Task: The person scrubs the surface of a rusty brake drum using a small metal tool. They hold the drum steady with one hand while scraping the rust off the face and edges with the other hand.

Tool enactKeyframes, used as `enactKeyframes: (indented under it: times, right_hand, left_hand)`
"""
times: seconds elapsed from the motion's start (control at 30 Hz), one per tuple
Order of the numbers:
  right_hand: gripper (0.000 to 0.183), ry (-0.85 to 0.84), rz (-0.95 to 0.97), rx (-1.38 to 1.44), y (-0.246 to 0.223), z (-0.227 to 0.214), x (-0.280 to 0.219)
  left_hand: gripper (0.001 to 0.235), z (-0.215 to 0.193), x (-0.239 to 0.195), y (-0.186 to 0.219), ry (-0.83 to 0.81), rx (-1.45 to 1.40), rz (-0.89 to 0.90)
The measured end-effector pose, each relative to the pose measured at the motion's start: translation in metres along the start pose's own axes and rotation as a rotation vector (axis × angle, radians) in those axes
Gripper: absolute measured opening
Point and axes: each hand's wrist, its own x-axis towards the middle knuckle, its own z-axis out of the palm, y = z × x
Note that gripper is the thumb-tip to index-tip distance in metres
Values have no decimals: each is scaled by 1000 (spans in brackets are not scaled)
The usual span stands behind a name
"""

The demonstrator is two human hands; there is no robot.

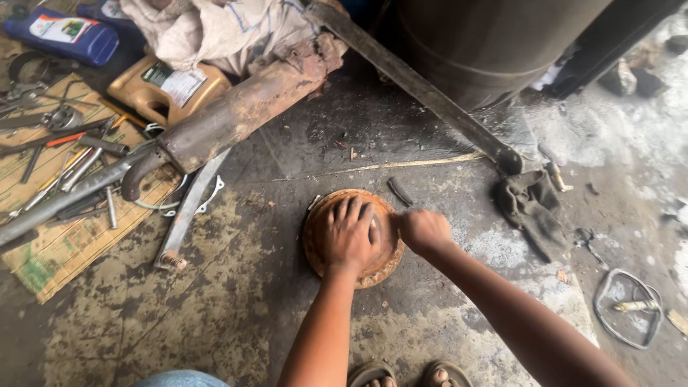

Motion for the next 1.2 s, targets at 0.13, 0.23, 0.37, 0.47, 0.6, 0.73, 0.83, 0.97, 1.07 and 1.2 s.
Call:
enactKeyframes:
  times: [0.13,0.23,0.37,0.47,0.6,0.73,0.83,0.97,1.07,1.2]
  right_hand:
    - [42,-27,-54,1,0,0,-5]
    - [41,-160,-18,-12,2,-13,-14]
    - [45,-160,25,1,-9,-23,1]
    - [48,-110,29,-19,-13,-26,5]
    - [45,-140,33,127,-3,-18,-20]
    - [60,-163,123,88,-9,-20,8]
    - [44,-296,58,-40,-18,-28,30]
    - [45,-186,-127,-49,-9,-44,3]
    - [55,-182,-63,-35,-4,-43,-25]
    - [57,-225,110,100,-12,-29,-32]
  left_hand:
    - [43,-3,-2,-2,-11,2,-1]
    - [43,-4,4,-2,-14,19,13]
    - [43,-1,-3,0,28,28,33]
    - [41,-3,0,-2,28,-20,27]
    - [38,1,-3,-3,13,-10,13]
    - [39,10,-2,-7,34,16,41]
    - [40,9,-3,-11,53,6,57]
    - [39,3,-5,-6,51,-37,15]
    - [41,2,-9,-2,110,-8,11]
    - [34,3,-14,-6,98,43,8]
